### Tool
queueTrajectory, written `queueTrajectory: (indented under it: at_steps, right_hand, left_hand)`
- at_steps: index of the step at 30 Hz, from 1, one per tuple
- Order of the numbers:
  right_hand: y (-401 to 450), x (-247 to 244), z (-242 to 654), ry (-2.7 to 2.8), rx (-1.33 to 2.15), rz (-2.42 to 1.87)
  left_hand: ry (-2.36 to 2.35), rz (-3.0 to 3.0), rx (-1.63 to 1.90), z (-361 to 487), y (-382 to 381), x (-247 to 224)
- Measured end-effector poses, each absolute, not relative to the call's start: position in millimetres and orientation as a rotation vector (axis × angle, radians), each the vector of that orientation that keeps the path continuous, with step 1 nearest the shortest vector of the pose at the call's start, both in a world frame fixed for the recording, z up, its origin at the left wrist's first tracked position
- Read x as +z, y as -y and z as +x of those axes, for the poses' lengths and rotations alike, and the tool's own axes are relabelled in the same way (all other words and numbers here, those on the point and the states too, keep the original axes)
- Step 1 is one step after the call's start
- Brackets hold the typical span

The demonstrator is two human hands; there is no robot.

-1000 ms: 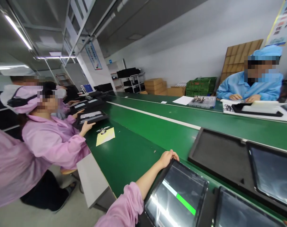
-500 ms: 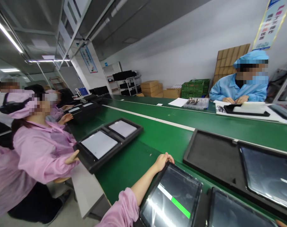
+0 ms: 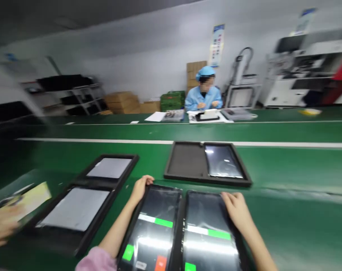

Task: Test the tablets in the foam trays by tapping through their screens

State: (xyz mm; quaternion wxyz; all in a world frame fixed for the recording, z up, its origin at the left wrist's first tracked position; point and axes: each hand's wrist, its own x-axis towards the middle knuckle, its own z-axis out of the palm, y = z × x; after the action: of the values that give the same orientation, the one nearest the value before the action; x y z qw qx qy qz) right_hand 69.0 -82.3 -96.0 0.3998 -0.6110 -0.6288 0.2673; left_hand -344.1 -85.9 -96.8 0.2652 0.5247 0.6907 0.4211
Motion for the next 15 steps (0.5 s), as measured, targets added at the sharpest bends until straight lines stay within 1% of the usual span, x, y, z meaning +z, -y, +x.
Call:
queueTrajectory:
  at_steps: [3,7,9,11,13,15]
  right_hand:
    - [100.4,-99.0,66.1,1.623,0.548,-1.524]
    - [142.8,-101.6,57.7,1.71,0.469,-1.503]
    - [169.1,-100.0,49.2,1.955,0.478,-1.348]
    - [193.5,-98.1,39.4,2.264,0.537,-1.083]
    - [210.6,-97.5,31.2,2.438,0.613,-0.883]
    - [215.5,-98.5,28.1,2.484,0.637,-0.813]
  left_hand:
    - [-1.887,1.41,1.142,-354.3,101.4,-98.1]
    - [-1.918,1.273,1.071,-381.6,173.5,-137.2]
    - [-1.879,1.295,1.001,-393.1,213.2,-162.4]
    - [-1.873,1.317,0.969,-396.9,238.6,-183.2]
    - [-1.899,1.342,0.969,-393.8,245.2,-196.9]
    - [-1.986,1.313,0.952,-388.8,238.3,-202.8]
